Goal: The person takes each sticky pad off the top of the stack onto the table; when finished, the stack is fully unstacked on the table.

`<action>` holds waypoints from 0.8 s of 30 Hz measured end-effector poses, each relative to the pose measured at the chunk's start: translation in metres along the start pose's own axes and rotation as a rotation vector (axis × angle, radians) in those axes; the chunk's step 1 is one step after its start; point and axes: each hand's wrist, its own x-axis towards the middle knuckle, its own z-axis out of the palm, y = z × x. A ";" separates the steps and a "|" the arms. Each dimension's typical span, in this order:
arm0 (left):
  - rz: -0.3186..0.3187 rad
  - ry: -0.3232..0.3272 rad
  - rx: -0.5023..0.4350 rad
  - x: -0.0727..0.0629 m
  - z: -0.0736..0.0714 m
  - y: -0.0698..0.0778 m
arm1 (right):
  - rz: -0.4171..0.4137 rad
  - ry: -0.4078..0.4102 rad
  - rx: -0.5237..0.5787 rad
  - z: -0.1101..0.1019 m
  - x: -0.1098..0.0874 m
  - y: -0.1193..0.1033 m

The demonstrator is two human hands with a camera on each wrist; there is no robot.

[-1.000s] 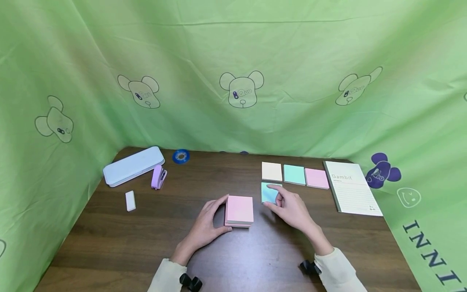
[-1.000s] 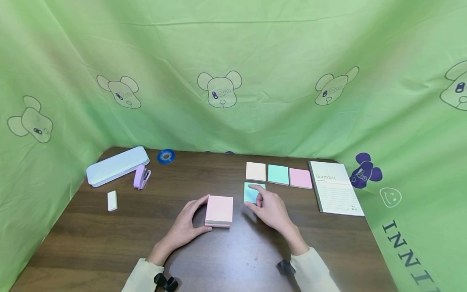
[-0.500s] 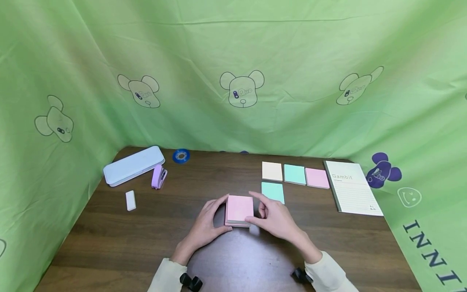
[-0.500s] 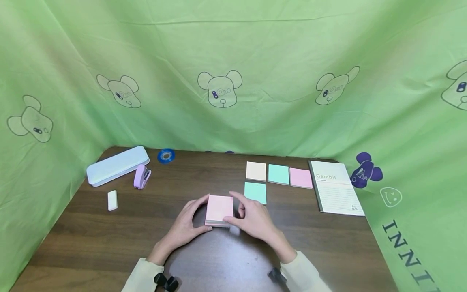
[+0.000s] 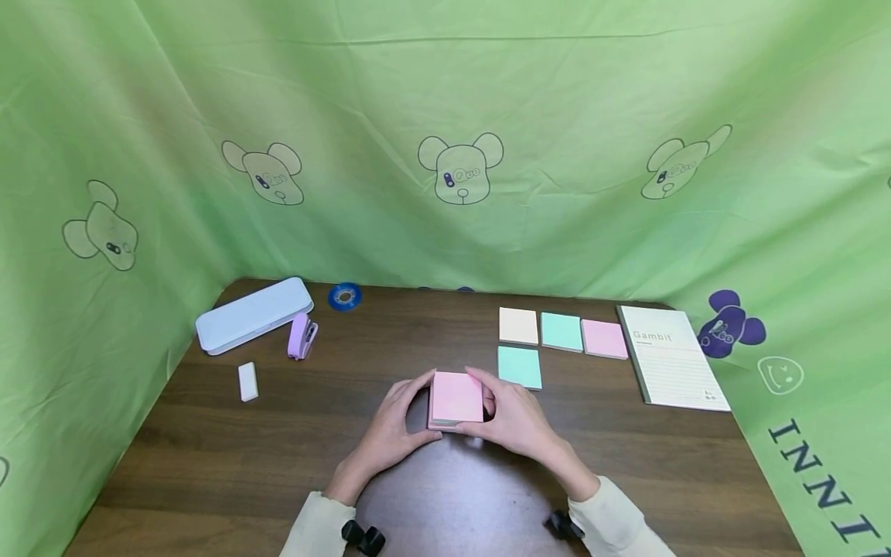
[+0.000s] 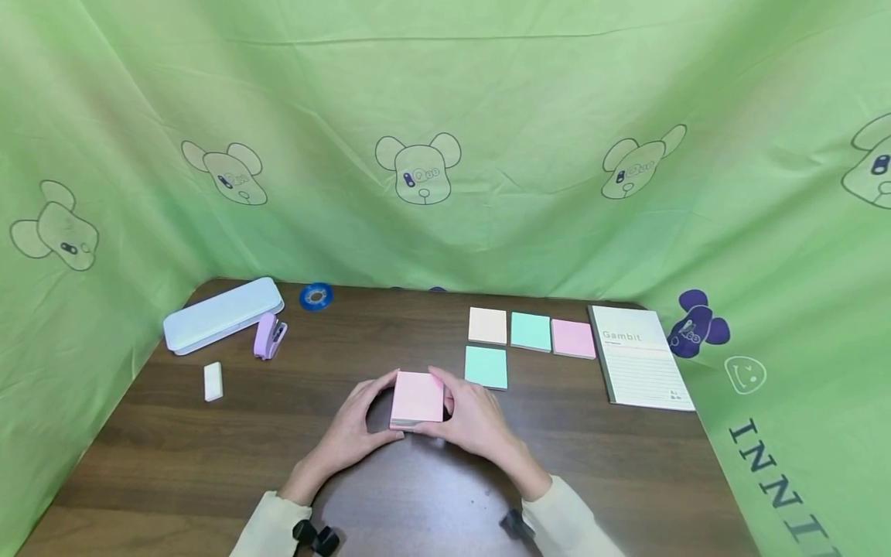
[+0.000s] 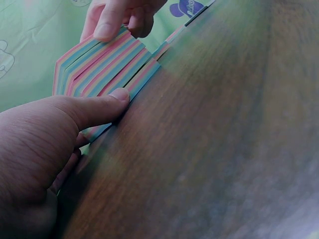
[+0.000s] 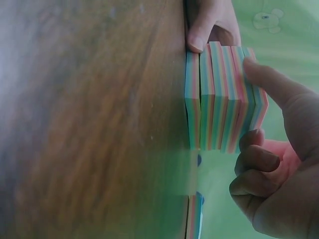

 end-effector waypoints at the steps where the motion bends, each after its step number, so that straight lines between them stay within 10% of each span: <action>1: 0.001 0.000 0.002 0.000 0.000 0.000 | 0.003 -0.001 0.004 0.000 0.000 0.000; 24: 0.021 0.006 -0.010 0.001 0.001 -0.003 | -0.025 0.004 0.098 -0.010 -0.002 0.005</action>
